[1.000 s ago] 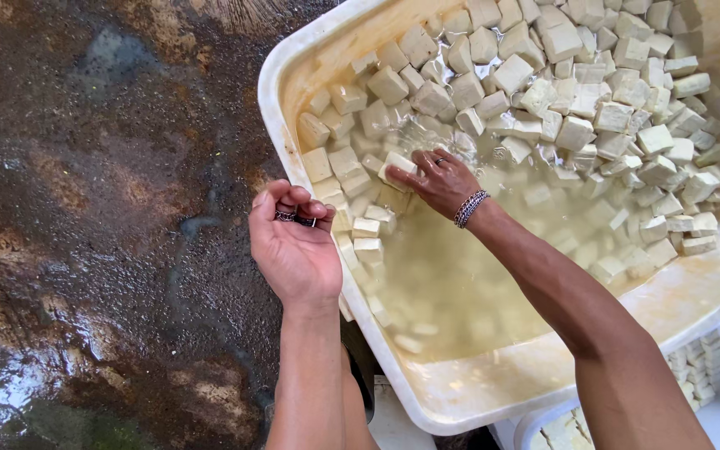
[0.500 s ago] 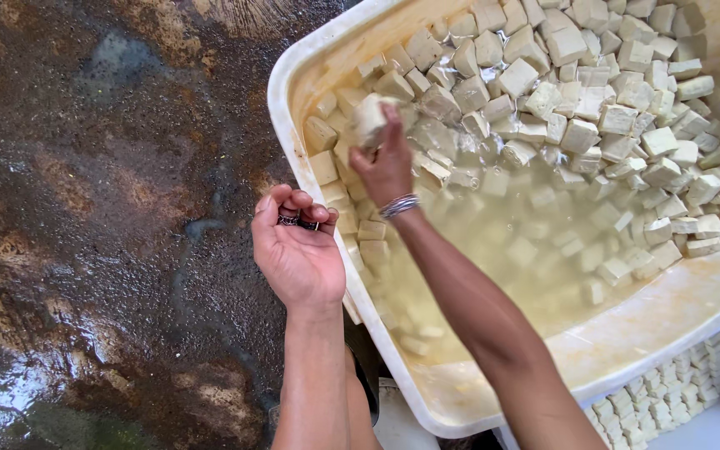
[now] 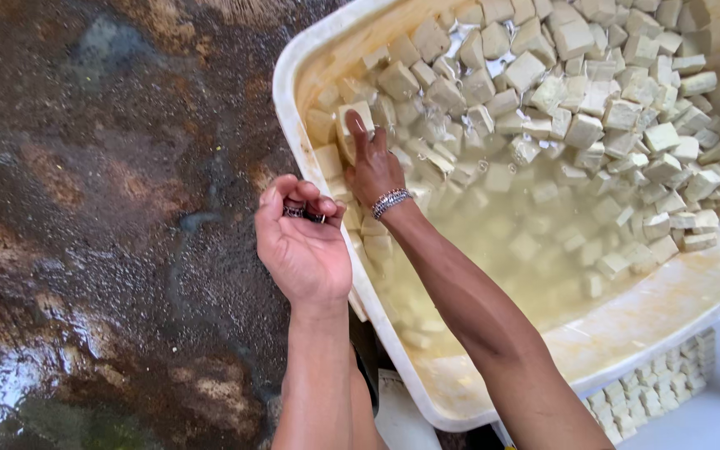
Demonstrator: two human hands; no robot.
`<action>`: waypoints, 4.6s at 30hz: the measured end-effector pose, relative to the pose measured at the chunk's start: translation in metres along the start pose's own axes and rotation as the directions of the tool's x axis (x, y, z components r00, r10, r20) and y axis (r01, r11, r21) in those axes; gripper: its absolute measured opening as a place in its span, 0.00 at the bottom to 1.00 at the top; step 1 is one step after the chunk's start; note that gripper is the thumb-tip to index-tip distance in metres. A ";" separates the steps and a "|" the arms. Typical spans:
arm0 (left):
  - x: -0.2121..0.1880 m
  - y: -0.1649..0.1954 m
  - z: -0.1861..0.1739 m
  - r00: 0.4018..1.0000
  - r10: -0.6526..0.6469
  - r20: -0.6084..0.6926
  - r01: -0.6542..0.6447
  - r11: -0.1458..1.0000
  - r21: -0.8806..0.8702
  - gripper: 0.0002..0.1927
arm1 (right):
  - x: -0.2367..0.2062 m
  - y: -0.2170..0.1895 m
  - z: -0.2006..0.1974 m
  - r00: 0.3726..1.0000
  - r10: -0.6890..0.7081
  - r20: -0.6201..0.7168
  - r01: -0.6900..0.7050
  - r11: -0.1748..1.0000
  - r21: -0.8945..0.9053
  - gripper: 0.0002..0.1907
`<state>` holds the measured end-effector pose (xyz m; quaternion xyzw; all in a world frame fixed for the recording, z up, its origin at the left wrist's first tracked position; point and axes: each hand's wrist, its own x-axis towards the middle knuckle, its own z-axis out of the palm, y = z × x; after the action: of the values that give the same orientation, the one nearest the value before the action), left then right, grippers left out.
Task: The person repeatedly scoops small white cubes from a water-filled tub, rinses them by hand, and places them into a second tub where they are arranged in neat rows. The process continues throughout the clip.
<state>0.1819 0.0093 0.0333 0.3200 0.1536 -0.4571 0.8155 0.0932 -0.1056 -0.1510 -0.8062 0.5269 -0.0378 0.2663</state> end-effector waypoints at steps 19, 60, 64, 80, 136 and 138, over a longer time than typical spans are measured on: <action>0.002 -0.002 0.003 0.999 -0.031 0.031 0.032 0.999 -0.037 0.10 | 0.008 -0.003 0.000 0.978 0.145 0.149 -0.128 0.985 -0.119 0.50; -0.279 -0.306 -0.102 0.434 -0.718 0.544 -0.811 -0.575 -0.112 0.25 | -0.684 0.453 -0.127 0.814 0.581 0.008 -0.554 0.773 0.307 0.49; -0.279 -0.308 -0.105 0.459 -0.703 0.543 -0.792 -0.601 -0.108 0.26 | -0.675 0.453 -0.105 0.833 0.513 0.207 -0.551 0.801 0.232 0.49; -0.281 -0.310 -0.103 0.451 -0.692 0.564 -0.785 -0.609 -0.119 0.27 | -0.650 0.414 -0.081 0.779 0.458 0.428 -0.482 0.874 -0.058 0.41; -0.043 -0.130 0.046 0.904 -0.239 0.355 -0.119 0.657 0.745 0.09 | -0.225 0.303 -0.123 0.982 -0.183 0.053 0.187 0.979 -0.077 0.18; -0.039 -0.126 0.046 0.917 -0.205 0.343 -0.118 0.681 0.723 0.09 | -0.219 0.303 -0.094 0.983 -0.177 0.039 0.182 0.961 -0.211 0.19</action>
<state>0.0526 -0.0439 0.0404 0.5151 -0.2024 -0.5544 0.6216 -0.2871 -0.0435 -0.1653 -0.8749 0.4501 0.0029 0.1790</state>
